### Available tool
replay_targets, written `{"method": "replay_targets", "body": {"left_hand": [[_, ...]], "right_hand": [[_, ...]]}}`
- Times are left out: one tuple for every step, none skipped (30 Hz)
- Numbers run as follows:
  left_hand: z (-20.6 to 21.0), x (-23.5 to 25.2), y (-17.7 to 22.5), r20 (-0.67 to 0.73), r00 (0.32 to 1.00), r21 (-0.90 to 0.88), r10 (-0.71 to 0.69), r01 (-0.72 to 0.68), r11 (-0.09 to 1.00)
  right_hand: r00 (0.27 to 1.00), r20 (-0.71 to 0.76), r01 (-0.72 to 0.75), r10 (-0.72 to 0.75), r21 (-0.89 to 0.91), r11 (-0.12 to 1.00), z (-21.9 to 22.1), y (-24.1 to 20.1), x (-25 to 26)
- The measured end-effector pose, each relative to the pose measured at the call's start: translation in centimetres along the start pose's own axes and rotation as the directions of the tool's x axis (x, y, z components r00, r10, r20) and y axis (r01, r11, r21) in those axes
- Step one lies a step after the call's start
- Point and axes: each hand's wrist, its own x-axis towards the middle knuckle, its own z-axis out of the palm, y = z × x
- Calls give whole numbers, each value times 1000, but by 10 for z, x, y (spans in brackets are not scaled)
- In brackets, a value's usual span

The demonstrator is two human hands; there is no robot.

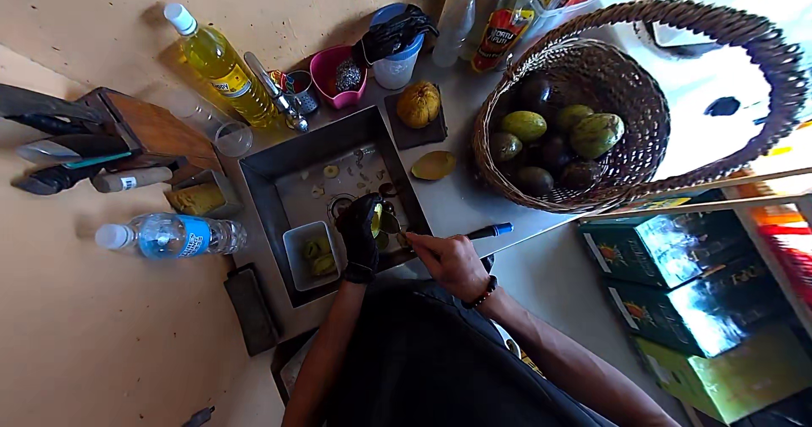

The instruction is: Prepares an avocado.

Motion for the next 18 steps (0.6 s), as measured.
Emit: {"method": "replay_targets", "body": {"left_hand": [[-1, 1, 0, 34, 999, -47, 6, -5, 999], [-2, 2, 0, 65, 998, -84, 16, -10, 996], [-4, 1, -2, 85, 996, -99, 21, -12, 995], [-7, 0, -4, 95, 995, -101, 15, -5, 995], [-9, -1, -5, 102, 995, -109, 11, 0, 994], [-10, -1, -5, 122, 992, -116, 9, 6, 993], [-11, -1, -4, 159, 987, -122, 20, -1, 993], [-11, -3, -3, 185, 982, -124, 19, 4, 992], [-11, -3, -3, 185, 982, -136, 19, 7, 991], [-9, -4, -3, 167, 986, -144, 12, 13, 989], [-8, -6, -5, 137, 991, -161, -2, 24, 987], [-7, -7, -7, 130, 991, -213, -14, 42, 976], [-8, -6, -9, 154, 988, -299, -21, 67, 952], [-9, -4, -11, 214, 977, -384, -23, 106, 917], [-11, -2, -7, 289, 957, -443, -37, 168, 881], [-14, -1, -3, 360, 930, -460, -75, 248, 853], [-16, 0, 0, 406, 901, -423, -156, 336, 841], [-17, 1, 3, 412, 873, -333, -260, 410, 849]], "right_hand": [[999, 32, -27, 25, 75, 997, -2, 1, 0], [996, 70, -65, 55, 150, 987, -4, 1, -1], [991, 109, -107, 84, 227, 968, -5, 1, -1], [981, 158, -163, 117, 316, 935, -7, 1, -1], [965, 216, -231, 152, 412, 882, -9, 0, 0], [940, 285, -315, 190, 504, 804, -11, -1, 0], [905, 359, -409, 229, 584, 701, -13, -3, 1], [858, 437, -507, 269, 645, 571, -14, -5, 2], [808, 511, -589, 293, 681, 436, -15, -4, 4], [766, 572, -643, 293, 690, 333, -16, -1, 7], [741, 613, -672, 274, 682, 290, -17, 5, 12], [742, 621, -670, 254, 664, 332, -21, 11, 17], [777, 588, -616, 227, 635, 465, -26, 17, 24], [832, 528, -496, 172, 568, 656, -35, 22, 31], [881, 465, -325, 90, 455, 829, -46, 25, 39], [915, 404, -138, 10, 289, 947, -57, 25, 45], [936, 347, 18, -52, 100, 995, -68, 22, 51], [943, 321, 115, -81, -87, 990, -77, 14, 55]]}}
